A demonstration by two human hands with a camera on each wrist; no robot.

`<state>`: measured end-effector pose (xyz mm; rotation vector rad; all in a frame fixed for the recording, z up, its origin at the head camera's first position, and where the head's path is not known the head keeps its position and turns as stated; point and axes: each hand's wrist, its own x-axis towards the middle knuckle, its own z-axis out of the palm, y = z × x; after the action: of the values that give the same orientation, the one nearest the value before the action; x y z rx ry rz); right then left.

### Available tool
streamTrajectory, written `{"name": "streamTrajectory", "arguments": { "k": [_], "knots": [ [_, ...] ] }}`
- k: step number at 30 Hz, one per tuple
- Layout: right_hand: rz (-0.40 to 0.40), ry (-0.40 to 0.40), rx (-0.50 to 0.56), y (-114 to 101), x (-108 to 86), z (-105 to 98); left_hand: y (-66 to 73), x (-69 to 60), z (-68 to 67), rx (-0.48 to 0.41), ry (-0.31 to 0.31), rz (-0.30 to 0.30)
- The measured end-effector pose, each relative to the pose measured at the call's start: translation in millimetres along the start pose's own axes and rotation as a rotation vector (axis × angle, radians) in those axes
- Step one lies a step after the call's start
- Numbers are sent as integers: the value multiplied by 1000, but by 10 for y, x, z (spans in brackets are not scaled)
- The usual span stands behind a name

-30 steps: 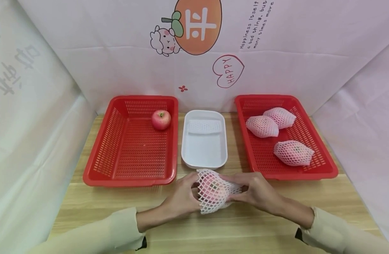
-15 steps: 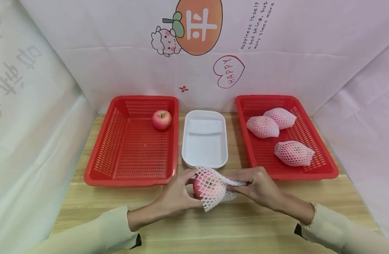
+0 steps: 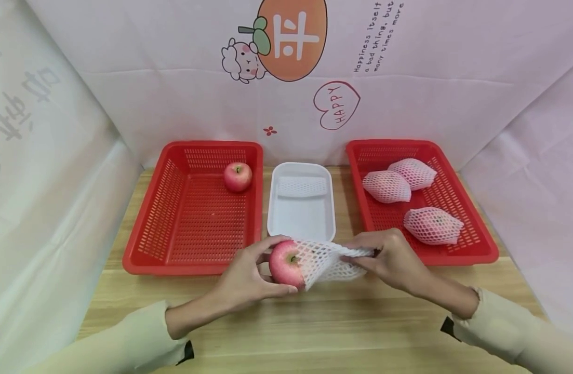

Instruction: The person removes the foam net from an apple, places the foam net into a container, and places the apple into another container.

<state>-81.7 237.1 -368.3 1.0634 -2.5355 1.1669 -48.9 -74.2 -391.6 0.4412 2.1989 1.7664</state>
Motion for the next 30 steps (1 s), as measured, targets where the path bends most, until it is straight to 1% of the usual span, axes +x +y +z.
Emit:
{"name": "streamTrajectory", "arguments": {
  "k": [3, 5, 8, 10, 15, 20, 24, 26, 30],
  "knots": [
    [8, 27, -52, 7, 84, -99, 59, -17, -89, 57, 26, 23],
    [31, 36, -69, 22, 155, -164, 105, -26, -153, 78, 46, 21],
    [59, 49, -91, 45, 277, -253, 186, -38, -256, 101, 68, -6],
    [74, 58, -106, 72, 362, -303, 246, -43, -328, 140, 83, -24],
    [73, 67, -192, 153, 604, -384, 402, -35, -535, 221, 112, -71],
    [126, 13, -266, 245, 847, -403, 540, 26, -807, 268, 139, -150],
    [195, -54, -259, 352, 1028, -384, 609, 132, -1059, 272, 163, -201],
    [226, -81, -249, 414, 1109, -362, 611, 198, -1172, 273, 171, -207],
    [261, -133, -259, 533, 1250, -299, 554, 326, -1342, 326, 199, -213]
  ]
}}
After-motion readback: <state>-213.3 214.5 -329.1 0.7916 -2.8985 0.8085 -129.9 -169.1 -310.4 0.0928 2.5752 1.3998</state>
